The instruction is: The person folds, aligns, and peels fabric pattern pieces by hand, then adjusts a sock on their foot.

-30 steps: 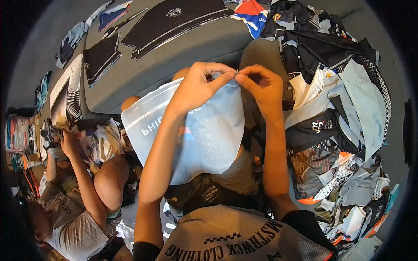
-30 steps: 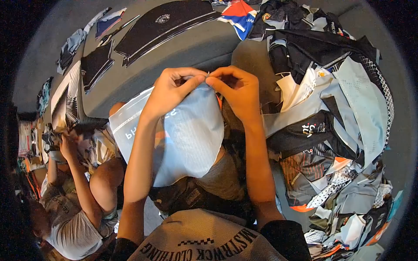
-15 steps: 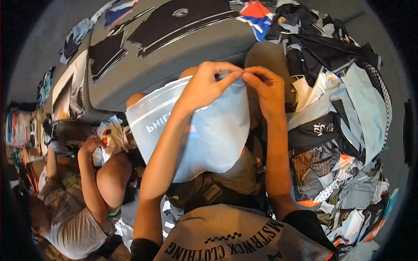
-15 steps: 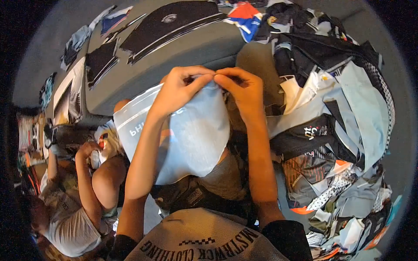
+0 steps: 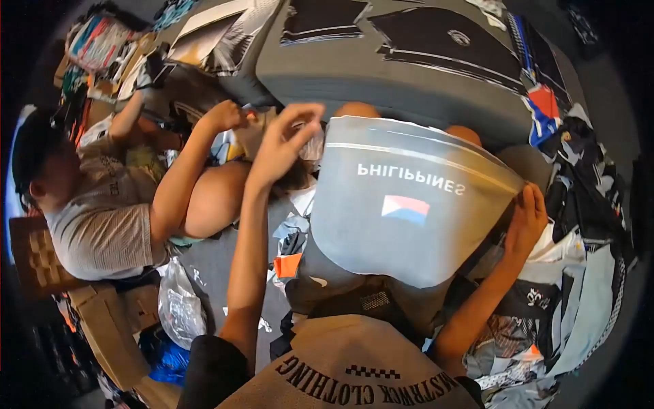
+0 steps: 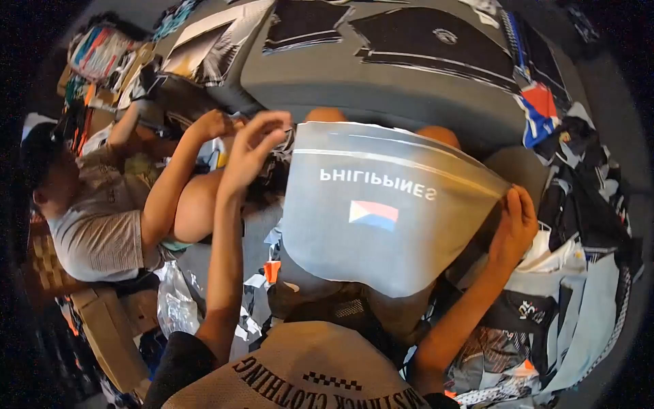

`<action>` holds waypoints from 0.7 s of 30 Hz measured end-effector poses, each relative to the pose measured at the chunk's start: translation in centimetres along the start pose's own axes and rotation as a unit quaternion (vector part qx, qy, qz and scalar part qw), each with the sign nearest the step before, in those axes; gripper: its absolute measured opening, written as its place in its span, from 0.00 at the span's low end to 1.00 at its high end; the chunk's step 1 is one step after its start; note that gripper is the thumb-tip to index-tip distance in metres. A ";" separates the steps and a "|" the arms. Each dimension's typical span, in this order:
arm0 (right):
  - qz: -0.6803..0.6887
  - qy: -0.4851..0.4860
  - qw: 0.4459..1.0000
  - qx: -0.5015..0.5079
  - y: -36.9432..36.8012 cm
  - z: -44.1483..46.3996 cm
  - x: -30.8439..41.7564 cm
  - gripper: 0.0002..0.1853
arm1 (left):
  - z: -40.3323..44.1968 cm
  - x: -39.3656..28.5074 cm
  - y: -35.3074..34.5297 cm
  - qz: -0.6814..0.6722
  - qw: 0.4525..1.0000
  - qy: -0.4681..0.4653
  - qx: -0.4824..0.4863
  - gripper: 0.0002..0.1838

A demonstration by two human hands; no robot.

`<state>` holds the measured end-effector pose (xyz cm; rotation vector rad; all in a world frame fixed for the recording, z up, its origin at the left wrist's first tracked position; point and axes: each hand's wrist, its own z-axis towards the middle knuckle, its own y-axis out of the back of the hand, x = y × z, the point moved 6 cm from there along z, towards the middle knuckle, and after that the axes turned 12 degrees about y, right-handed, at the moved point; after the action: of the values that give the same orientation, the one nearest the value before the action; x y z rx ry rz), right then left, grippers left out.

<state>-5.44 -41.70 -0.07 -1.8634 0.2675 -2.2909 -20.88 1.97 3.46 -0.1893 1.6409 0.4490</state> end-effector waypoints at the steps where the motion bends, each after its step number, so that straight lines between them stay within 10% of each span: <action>1: 0.005 0.000 1.000 0.001 -0.2 0.1 -0.1 0.11 | -1.1 1.4 0.3 -0.001 1.000 0.002 -0.011 0.14; 21: -0.051 -0.005 0.997 0.062 0.6 1.1 -0.3 0.12 | -0.3 6.1 -1.6 -0.170 0.976 0.127 -0.042 0.17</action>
<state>-4.29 -42.21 -0.26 -1.8665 0.0271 -2.3050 -21.30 1.28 -2.81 -0.6028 1.7953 0.2384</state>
